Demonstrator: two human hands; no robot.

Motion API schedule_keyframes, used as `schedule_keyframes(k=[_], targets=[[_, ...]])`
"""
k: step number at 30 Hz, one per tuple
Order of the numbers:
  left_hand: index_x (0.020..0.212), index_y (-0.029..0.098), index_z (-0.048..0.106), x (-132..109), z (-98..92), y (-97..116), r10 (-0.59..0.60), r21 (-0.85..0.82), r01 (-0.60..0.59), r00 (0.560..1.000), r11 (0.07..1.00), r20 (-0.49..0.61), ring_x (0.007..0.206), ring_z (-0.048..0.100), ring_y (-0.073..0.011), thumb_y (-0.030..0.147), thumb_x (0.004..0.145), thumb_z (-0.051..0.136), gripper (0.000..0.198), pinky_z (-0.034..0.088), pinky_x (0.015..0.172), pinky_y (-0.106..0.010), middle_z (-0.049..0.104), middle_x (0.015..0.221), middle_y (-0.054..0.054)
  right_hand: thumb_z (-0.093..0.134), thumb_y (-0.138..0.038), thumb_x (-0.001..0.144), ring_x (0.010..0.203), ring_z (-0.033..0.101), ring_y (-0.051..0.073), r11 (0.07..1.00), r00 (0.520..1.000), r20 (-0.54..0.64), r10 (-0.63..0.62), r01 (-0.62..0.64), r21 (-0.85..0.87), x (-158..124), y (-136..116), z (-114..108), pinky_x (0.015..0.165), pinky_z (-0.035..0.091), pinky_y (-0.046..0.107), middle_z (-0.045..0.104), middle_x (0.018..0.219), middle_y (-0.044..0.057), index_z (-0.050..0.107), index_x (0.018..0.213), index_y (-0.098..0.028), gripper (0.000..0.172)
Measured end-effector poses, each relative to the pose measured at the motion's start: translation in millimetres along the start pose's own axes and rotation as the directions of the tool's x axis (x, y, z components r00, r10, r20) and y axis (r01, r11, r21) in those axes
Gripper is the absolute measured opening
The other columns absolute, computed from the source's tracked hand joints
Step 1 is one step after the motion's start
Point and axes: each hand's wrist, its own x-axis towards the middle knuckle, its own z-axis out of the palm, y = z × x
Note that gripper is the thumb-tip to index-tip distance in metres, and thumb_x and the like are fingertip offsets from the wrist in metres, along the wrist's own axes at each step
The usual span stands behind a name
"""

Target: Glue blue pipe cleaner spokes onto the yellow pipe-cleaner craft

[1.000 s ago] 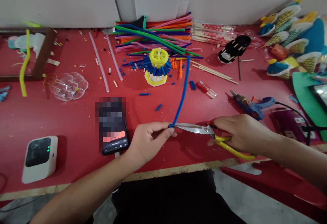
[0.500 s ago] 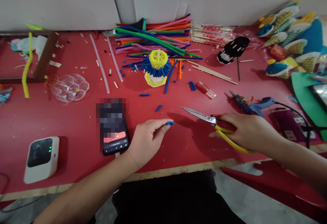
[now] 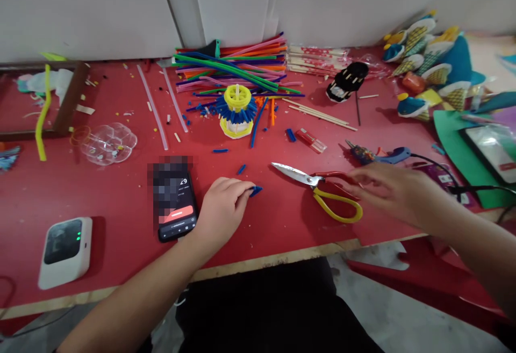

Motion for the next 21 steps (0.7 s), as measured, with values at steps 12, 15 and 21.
schedule_keyframes(k=[12,15,21], targets=[[0.141,0.016,0.061,0,-19.5,20,0.017,0.152,-0.018,1.000,0.988,0.003,0.127,0.067,-0.0314,0.010,0.096,0.049,0.047,0.054,0.110,-0.051,0.072,0.136,-0.016,0.046,-0.017,0.098,0.123,0.071,0.035,0.982,0.990,0.008,0.142,-0.140,-0.128,-11,108,0,0.105,0.051,0.046,0.074,0.126,0.022,0.065,0.125,-0.019,0.033],[0.142,0.017,0.058,19,-39.9,20,-0.006,0.147,0.014,0.999,0.989,-0.053,0.132,0.065,-0.0322,0.018,0.097,0.057,0.045,0.052,0.115,-0.052,0.069,0.141,-0.015,0.045,-0.017,0.098,0.120,0.072,0.034,0.991,0.992,-0.003,0.126,-0.126,-0.042,-9,110,7,0.104,0.052,0.045,0.074,0.124,0.019,0.065,0.125,-0.023,0.034],[0.157,0.010,0.036,99,-45.9,-12,-0.203,0.131,0.223,0.968,0.966,-0.151,0.153,0.043,-0.0450,0.034,0.073,0.093,0.104,0.035,0.126,-0.059,0.045,0.164,-0.028,0.047,-0.021,0.094,0.109,0.070,0.036,0.986,0.946,-0.278,0.165,-0.155,0.058,-5,86,13,0.104,0.049,0.048,0.073,0.106,0.018,0.065,0.116,-0.023,0.029]])
